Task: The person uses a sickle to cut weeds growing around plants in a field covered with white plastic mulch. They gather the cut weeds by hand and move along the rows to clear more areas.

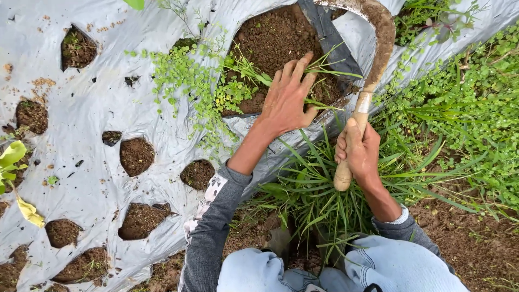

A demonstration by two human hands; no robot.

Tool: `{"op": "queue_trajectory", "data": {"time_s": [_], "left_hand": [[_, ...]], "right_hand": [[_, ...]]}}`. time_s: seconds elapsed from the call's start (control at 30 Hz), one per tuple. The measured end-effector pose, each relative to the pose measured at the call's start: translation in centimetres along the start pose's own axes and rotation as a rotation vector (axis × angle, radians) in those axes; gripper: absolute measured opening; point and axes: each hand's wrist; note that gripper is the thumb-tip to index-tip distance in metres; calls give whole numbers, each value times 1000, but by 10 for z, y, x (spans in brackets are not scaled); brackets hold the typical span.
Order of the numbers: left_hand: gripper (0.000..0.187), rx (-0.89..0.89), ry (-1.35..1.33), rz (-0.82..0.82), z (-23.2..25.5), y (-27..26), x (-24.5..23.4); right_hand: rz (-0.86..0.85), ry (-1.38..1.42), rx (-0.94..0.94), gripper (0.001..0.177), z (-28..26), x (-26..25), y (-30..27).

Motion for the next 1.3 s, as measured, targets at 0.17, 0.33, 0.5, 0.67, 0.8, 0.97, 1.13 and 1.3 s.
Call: {"op": "queue_trajectory", "data": {"time_s": [0.17,0.33,0.5,0.67,0.8,0.97,1.13,1.3], "left_hand": [[46,2,225,-47,-14,15,48],[17,-35,155,32,-47,14,71],[23,-121,296,15,-36,-44,-11],[49,-293,380,-5,-40,-83,-45],[22,-268,609,46,-80,-95,-20],[19,-270,574,5,-79,-100,-21],[22,-279,543,89,-91,-114,18],[42,-419,368,74,-90,-112,38]], "right_hand": [[-3,7,-3,28,-2,2,-3],[-34,-21,-33,28,0,3,-6],[-76,-67,-12,26,4,2,-11],[-180,-166,97,29,-11,14,-17],[-348,-230,297,27,-6,4,-15],[-361,-342,325,33,-7,4,-19],[-402,-380,272,35,-5,-7,-15],[-443,-449,247,37,-2,-11,-2]]}}
Point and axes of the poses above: each hand's wrist, its own y-axis towards the middle knuckle, its own x-axis out of the palm, z = x × y, and after that the axes turned 3 degrees about x, right-handed
